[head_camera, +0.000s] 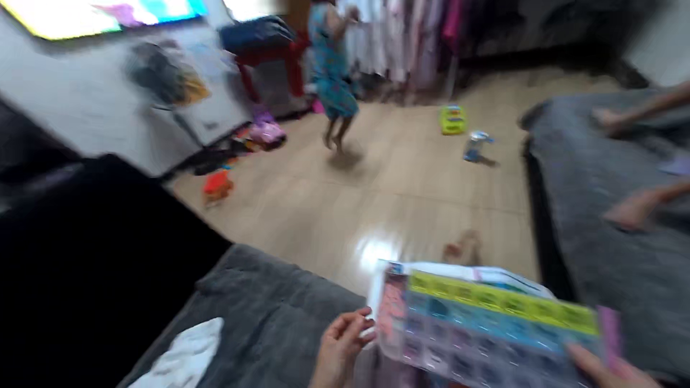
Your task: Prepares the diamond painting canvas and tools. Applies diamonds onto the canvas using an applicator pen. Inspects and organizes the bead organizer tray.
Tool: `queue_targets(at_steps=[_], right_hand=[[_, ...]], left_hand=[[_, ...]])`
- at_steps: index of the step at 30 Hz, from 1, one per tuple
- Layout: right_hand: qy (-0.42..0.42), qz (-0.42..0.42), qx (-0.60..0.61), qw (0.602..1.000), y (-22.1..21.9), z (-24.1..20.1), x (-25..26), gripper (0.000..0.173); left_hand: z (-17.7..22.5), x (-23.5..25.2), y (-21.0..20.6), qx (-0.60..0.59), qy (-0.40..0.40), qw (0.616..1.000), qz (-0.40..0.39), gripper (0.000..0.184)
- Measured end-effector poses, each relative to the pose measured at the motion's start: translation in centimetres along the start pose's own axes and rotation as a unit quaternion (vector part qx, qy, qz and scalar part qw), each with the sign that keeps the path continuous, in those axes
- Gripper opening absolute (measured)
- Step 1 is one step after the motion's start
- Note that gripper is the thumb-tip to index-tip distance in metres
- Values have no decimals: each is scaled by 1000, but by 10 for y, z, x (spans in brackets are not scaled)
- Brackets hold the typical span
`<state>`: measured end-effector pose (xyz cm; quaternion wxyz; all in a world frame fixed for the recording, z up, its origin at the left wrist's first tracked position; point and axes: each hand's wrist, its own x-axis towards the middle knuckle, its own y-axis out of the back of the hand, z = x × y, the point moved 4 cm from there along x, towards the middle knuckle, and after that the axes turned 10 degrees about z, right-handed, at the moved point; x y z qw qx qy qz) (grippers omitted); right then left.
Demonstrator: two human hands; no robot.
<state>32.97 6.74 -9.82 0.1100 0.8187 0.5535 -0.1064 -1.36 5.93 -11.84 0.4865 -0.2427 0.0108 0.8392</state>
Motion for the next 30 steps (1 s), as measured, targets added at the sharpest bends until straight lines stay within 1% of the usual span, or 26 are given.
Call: queue_targets(at_steps=[2,3,6,10,12,17,19,20,22,23,24,27,30], right_hand=[[-41,55,10,998,-8,-3,-3,9],[-55,69,17,996,-10,-1,-4,9],[-78,77,47,993,-9,11,-3,10],[-98,80,46,991,-6,24,3,7],[-102,79,49,990,-3,31,6,7],[-97,57,31,993,4,39,8,10],[-56,65,-25,996,10,40,8,17],[-8,74,-82,994,14,41,8,29],[123,104,-202,966,23,43,5,60],[179,115,-236,948,25,41,2,69],[215,116,-252,936,26,40,-1,73],[255,96,-234,933,26,38,-6,67],[278,74,-228,930,28,41,-7,54]], left_hand=[[-10,5,-25,-7,35,998,-59,14],[-14,6,-35,-4,50,996,-76,15],[-21,3,-56,-7,82,989,-126,18],[-30,6,-69,10,74,977,-198,15],[-34,7,-74,18,59,976,-208,14],[-44,6,-77,17,19,982,-185,15],[-48,5,-77,26,13,984,-176,18],[-49,5,-76,30,11,984,-173,18],[-51,6,-75,33,11,985,-170,18],[-52,6,-73,35,11,985,-170,18],[-52,7,-70,37,10,984,-172,17],[-54,9,-64,53,5,983,-174,16],[-55,11,-63,63,4,984,-167,18]])
